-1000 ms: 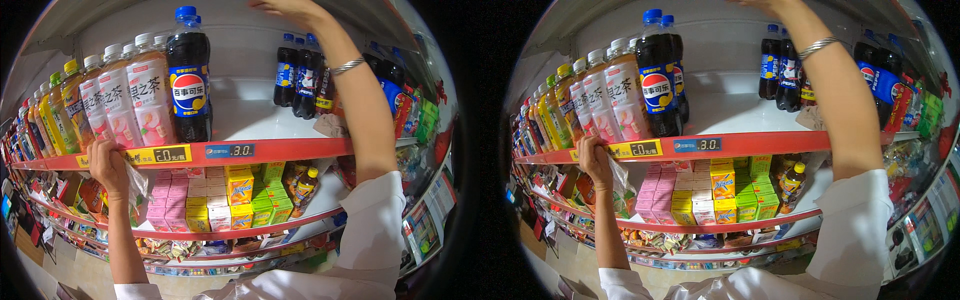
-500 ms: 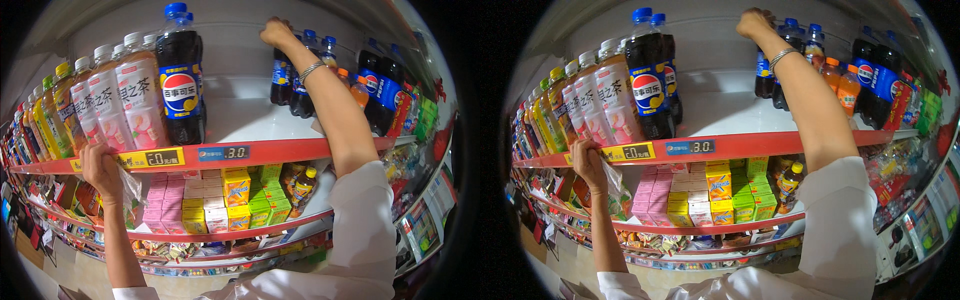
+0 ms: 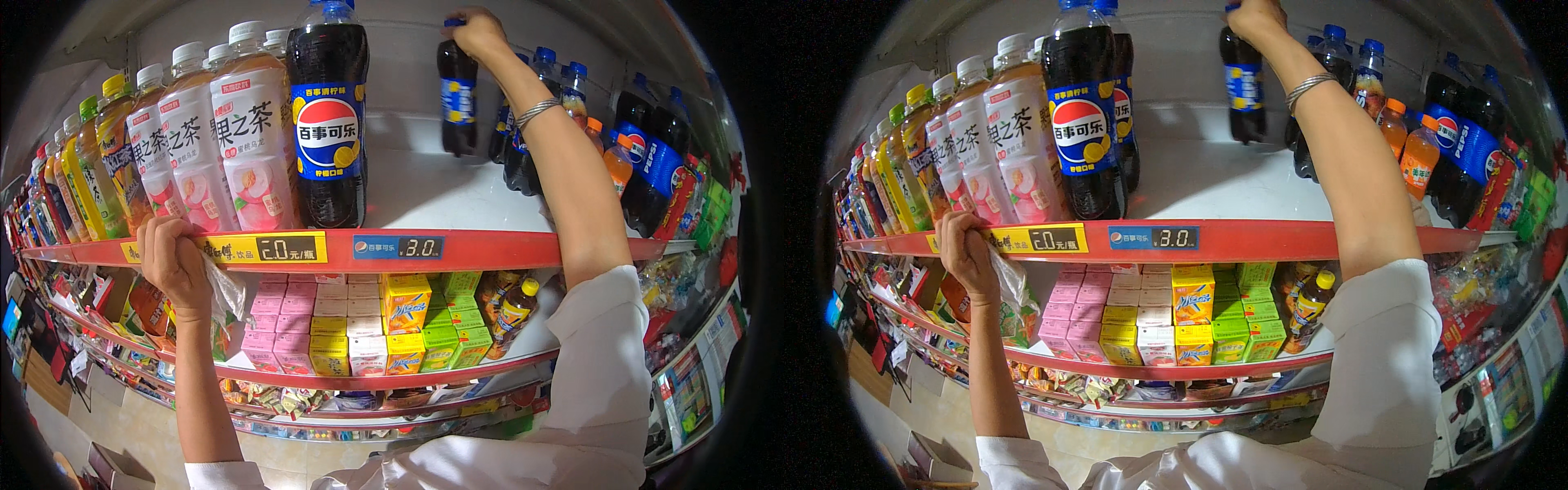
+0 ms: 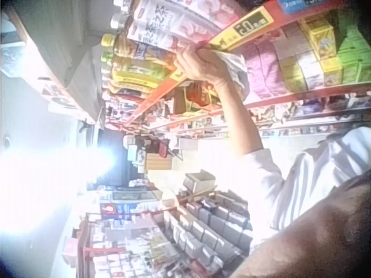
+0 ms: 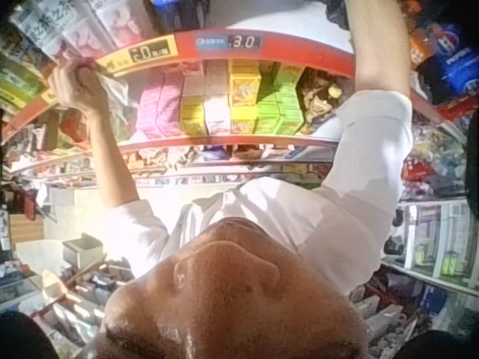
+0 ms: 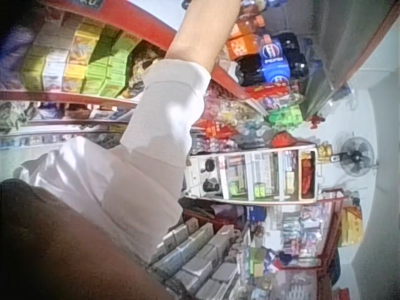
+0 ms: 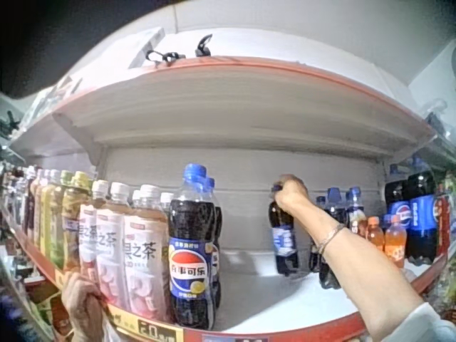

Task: The person arranges bottled beverages on a store shelf, moving bottles into place and aligning them by type. They handle multiple beverage bottles and adjust their positions to create neat rows.

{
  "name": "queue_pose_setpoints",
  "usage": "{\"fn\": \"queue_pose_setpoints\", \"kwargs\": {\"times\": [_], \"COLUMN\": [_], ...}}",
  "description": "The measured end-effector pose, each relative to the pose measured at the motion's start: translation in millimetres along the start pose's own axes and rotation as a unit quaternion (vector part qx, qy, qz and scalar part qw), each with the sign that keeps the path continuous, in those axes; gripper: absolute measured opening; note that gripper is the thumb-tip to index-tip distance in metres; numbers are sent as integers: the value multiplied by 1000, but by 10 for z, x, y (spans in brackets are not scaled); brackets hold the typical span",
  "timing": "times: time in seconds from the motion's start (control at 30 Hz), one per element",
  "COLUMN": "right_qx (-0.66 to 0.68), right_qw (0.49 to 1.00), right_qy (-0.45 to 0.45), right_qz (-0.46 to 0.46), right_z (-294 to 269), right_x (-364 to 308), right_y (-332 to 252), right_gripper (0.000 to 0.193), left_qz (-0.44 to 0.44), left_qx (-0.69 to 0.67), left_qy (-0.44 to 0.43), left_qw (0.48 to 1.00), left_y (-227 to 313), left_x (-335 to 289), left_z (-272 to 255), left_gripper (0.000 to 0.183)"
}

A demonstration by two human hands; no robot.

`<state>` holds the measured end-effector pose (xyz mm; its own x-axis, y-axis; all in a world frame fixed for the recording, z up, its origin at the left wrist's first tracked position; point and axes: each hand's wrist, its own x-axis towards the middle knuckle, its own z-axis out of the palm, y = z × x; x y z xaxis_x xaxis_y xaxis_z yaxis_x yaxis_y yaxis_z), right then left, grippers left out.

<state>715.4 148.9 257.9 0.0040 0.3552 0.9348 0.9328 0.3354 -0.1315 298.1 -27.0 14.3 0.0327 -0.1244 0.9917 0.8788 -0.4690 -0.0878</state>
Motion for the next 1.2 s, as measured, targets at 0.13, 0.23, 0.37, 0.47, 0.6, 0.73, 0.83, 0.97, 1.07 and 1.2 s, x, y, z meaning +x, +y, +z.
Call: {"fn": "queue_pose_setpoints", "kwargs": {"times": [0.13,0.23,0.37,0.47,0.6,0.73,0.83,0.97,1.07,1.2], "right_qx": [213,320,373,348,331,257,220,337,246,-26], "right_qw": [974,936,915,931,931,956,951,914,938,974], "right_qy": [-49,-109,-135,-109,-144,-144,-212,-223,-243,-151], "right_qz": [65,92,65,27,62,-7,-55,22,12,-168], "right_z": [214,392,551,654,723,483,588,322,-332,-869], "right_x": [166,159,116,170,200,130,302,-5,-155,259], "right_y": [-278,-571,-1016,-1122,-1297,-1259,-1003,-1205,-1362,-70], "right_gripper": [23,28,30,26,26,28,29,40,37,44], "left_qz": [4,3,-5,0,-7,-4,0,-7,-20,-12], "left_qx": [-6,8,0,-10,7,0,-17,-3,1,-25], "left_qy": [-2,-5,-6,-3,-3,6,5,-6,-12,-4], "left_qw": [1000,1000,1000,1000,1000,1000,1000,1000,1000,1000], "left_y": [18,16,3,32,-7,25,64,9,-19,52], "left_x": [27,25,7,20,-11,12,34,-2,-29,20], "left_z": [-2,18,-13,2,-40,-3,84,17,-63,69], "left_gripper": [5,4,3,3,4,9,10,8,8,9]}}
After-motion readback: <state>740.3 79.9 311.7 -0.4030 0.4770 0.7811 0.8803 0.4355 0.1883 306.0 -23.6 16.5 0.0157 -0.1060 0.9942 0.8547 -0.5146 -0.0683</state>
